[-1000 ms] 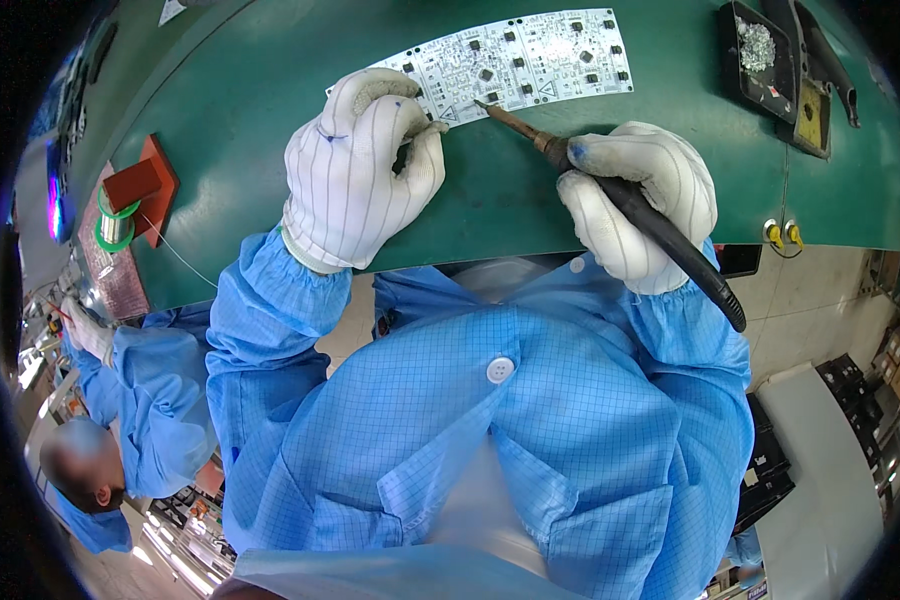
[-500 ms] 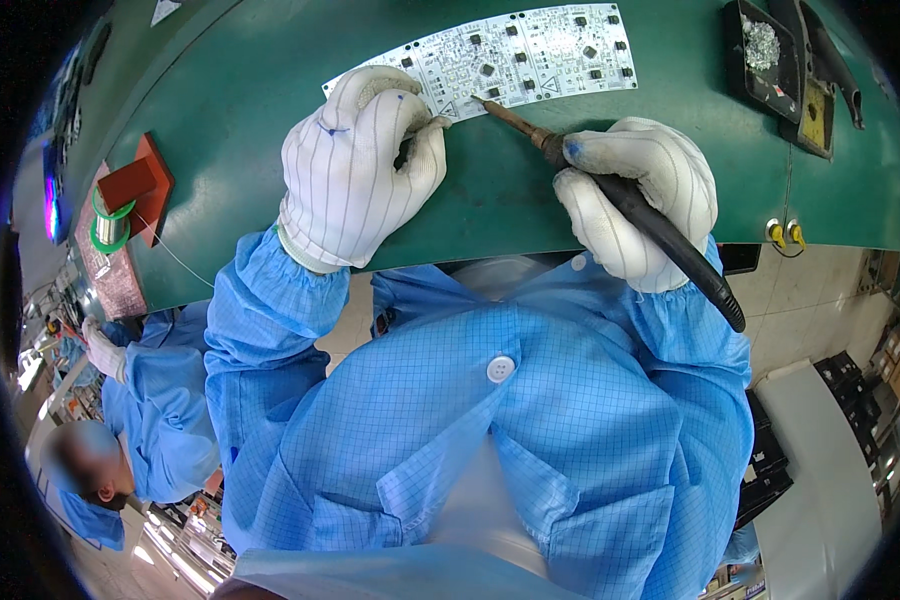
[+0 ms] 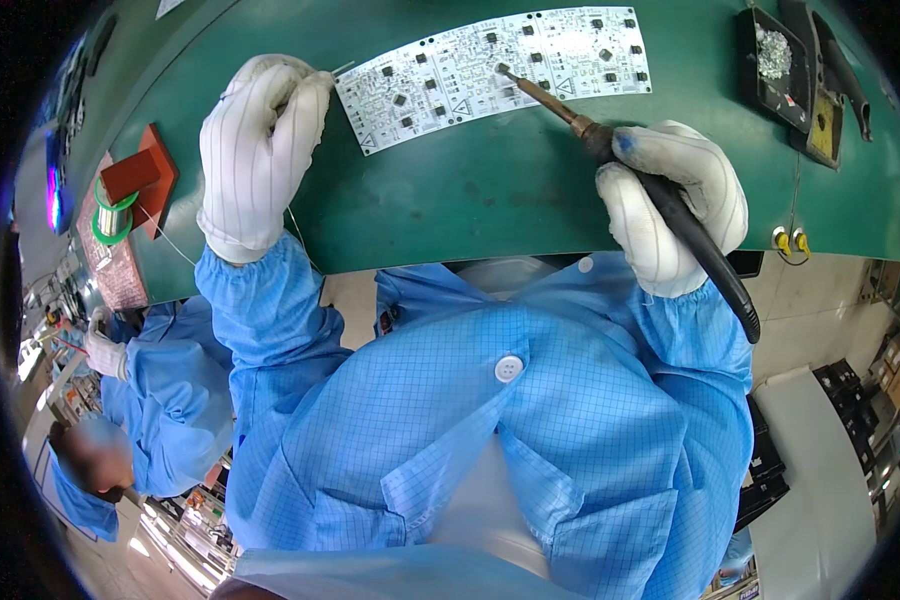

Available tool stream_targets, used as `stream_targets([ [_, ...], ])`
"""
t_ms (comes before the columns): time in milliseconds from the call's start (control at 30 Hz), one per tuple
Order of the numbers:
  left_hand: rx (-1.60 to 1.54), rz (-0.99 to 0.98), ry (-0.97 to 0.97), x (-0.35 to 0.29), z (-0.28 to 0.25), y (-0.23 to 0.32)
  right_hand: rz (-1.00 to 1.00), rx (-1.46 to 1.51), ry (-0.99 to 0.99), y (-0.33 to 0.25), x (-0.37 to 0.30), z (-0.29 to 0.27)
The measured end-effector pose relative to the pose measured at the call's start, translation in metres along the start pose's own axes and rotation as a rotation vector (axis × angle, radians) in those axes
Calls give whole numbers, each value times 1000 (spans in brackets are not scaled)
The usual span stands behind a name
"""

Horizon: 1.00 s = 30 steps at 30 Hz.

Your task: Soldering electronic components onto a printed circuit board at a manual assembly station.

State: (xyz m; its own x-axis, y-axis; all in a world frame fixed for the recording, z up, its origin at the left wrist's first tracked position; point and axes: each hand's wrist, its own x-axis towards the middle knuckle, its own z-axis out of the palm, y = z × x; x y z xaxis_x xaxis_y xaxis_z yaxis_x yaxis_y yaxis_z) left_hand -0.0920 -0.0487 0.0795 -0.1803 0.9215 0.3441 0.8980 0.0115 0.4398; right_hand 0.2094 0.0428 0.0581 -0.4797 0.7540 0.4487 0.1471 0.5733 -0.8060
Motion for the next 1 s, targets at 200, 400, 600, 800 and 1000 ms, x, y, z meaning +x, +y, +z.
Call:
stream_targets([
  [200, 173, -41, -199, -3, 2, 4, -117, -1, -113, 3, 8, -3],
  [400, 132, -20, -215, -2, 5, 3, -86, -30, -162, 2, 10, -2],
  [600, 119, -11, -205, -4, 7, 1, -22, -34, -119, 2, 12, 1],
  [800, 134, -9, -203, -2, 9, 1, -123, -13, -53, 5, 7, 3],
  [1000, 62, 62, -98, -1, 32, 14, -91, -19, -34, 4, 5, 1],
])
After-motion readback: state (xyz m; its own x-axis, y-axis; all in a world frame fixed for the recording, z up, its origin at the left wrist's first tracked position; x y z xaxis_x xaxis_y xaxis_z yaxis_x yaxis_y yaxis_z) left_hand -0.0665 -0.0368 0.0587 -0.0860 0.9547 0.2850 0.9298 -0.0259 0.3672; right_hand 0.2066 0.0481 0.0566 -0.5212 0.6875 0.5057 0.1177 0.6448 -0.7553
